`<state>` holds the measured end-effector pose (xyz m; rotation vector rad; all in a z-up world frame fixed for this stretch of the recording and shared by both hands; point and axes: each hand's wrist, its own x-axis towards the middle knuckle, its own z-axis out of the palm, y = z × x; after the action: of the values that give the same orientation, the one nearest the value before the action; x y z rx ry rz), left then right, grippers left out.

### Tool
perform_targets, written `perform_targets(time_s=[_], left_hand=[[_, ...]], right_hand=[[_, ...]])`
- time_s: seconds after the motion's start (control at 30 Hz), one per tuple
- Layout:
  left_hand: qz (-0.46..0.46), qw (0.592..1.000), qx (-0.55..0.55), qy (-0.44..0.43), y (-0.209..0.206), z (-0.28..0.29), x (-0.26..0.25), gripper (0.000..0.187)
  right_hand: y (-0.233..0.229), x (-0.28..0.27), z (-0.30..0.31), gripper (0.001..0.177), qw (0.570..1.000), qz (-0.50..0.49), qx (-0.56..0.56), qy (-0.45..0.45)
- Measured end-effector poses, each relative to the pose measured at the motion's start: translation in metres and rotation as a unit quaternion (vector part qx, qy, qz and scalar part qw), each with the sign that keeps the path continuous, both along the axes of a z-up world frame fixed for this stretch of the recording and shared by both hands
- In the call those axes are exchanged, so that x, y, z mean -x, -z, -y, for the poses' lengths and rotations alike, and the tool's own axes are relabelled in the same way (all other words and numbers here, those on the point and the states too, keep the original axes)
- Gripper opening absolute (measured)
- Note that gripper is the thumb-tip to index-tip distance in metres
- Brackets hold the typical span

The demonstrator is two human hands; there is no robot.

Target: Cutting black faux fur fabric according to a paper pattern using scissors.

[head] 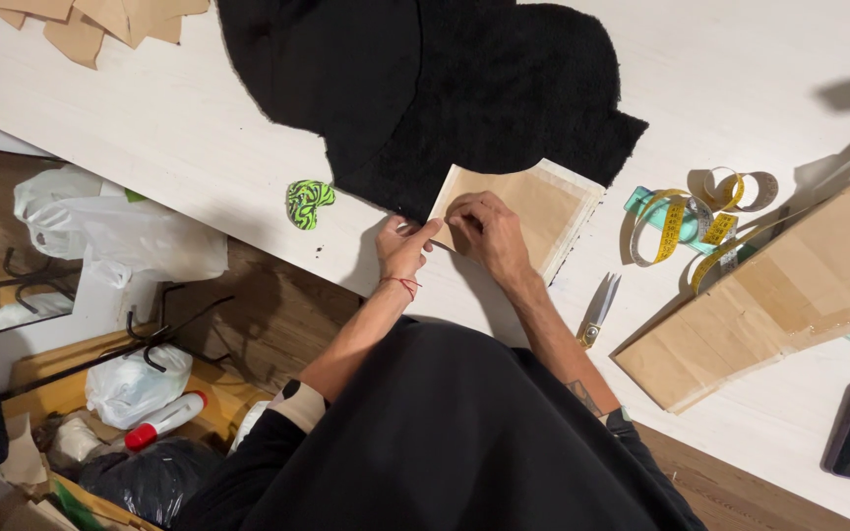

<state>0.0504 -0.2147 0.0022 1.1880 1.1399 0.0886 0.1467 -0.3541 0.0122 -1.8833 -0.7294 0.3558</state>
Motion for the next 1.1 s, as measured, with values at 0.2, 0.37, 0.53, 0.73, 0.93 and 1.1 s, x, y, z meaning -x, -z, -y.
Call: perform_targets(time_s=[0.2,0.37,0.53,0.73,0.93,1.1], left_hand=[[0.026,0.998,0.057,-0.021,-0.001,0.001,0.002,0.024],[0.020,0.998,0.056,-0.011,0.000,0.001,0.003,0.020],[-0.007,1.000,0.015,0.023,-0.001,0.000,0.002,0.022],[-0.022,0.998,-0.021,0.060,-0.015,0.002,-0.002,0.022],[-0.010,0.999,-0.013,0.050,0.000,0.001,0.003,0.024],[-0.043,0.998,-0.004,0.055,0.018,-0.004,0.012,0.026]], right_hand=[[0.006,0.002,-0.001,0.012,0.999,0.031,0.040,0.003],[0.014,0.003,0.000,0.015,0.997,0.032,0.073,-0.003],[0.004,0.004,0.000,0.014,0.999,0.011,0.037,-0.003],[0.003,0.003,0.002,0.014,1.000,0.004,0.013,0.000],[0.002,0.004,0.002,0.014,1.000,-0.009,-0.005,0.014],[-0.004,0.008,0.000,0.012,0.999,-0.022,0.019,0.024]])
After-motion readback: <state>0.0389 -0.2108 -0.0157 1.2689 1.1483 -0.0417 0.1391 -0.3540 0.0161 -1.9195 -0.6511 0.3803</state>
